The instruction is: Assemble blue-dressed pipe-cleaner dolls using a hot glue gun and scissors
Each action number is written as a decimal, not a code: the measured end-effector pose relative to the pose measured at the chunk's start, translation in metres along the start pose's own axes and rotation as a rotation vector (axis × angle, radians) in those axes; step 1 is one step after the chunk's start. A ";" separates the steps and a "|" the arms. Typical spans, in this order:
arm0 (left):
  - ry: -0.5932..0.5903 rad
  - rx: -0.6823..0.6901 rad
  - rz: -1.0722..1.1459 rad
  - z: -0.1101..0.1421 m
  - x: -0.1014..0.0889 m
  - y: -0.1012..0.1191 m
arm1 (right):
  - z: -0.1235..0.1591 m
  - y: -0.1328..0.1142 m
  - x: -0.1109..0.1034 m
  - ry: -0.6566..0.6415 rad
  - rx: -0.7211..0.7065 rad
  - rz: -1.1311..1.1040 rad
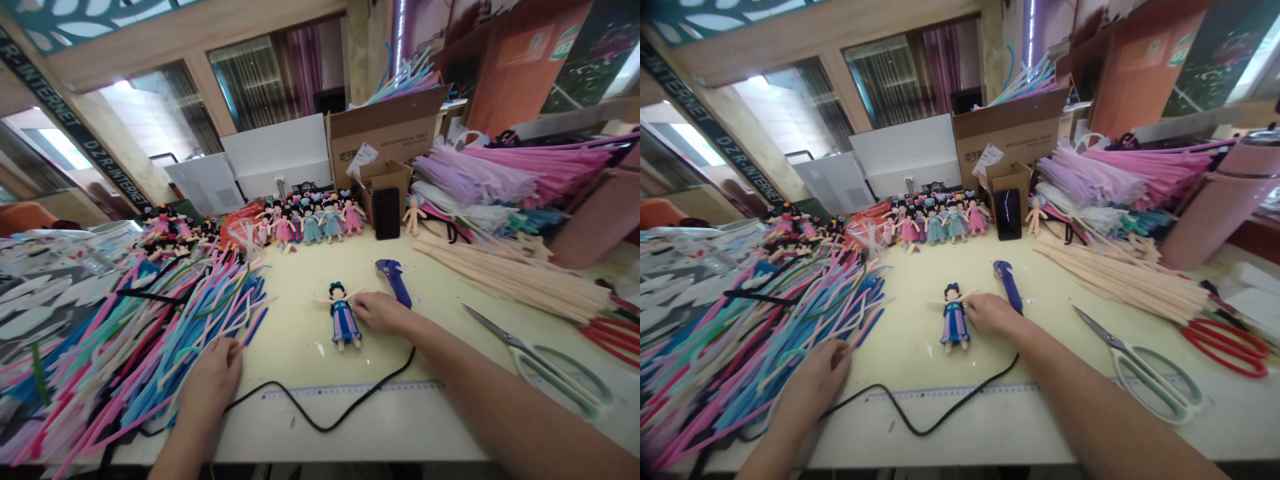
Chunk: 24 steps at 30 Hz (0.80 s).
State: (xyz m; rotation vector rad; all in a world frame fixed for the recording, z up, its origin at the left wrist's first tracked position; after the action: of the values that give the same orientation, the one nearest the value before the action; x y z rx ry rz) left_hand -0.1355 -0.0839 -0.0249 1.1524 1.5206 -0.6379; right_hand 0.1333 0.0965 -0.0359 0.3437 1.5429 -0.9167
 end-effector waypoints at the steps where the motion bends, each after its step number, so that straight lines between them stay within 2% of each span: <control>1: -0.021 -0.001 -0.052 0.000 -0.002 0.001 | 0.000 0.000 0.000 0.002 0.003 0.002; 4: -0.079 -0.014 -0.160 -0.001 -0.006 0.005 | 0.000 0.001 0.000 0.003 0.013 0.007; 9: -0.143 -0.100 -0.176 -0.001 -0.011 0.009 | 0.000 0.001 0.002 0.004 0.003 -0.005; 19: -0.025 0.003 -0.368 0.001 -0.008 0.013 | 0.000 0.004 0.008 0.002 -0.005 -0.014; 24: -0.035 0.025 -0.294 -0.003 -0.013 0.012 | 0.000 0.006 0.008 0.017 0.014 -0.020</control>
State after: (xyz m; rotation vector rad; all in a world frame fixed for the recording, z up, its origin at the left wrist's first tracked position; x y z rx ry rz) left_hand -0.1264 -0.0810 -0.0096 0.9383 1.6711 -0.8711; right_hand 0.1361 0.0978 -0.0453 0.3472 1.5583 -0.9423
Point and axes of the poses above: each hand's wrist, its own z-axis away from the middle knuckle, its own x-axis out of the palm, y = z × x, the point moved 5 cm from there along -z, towards the middle knuckle, and after that the axes turned 1 degree about y, right-handed, at the moved point
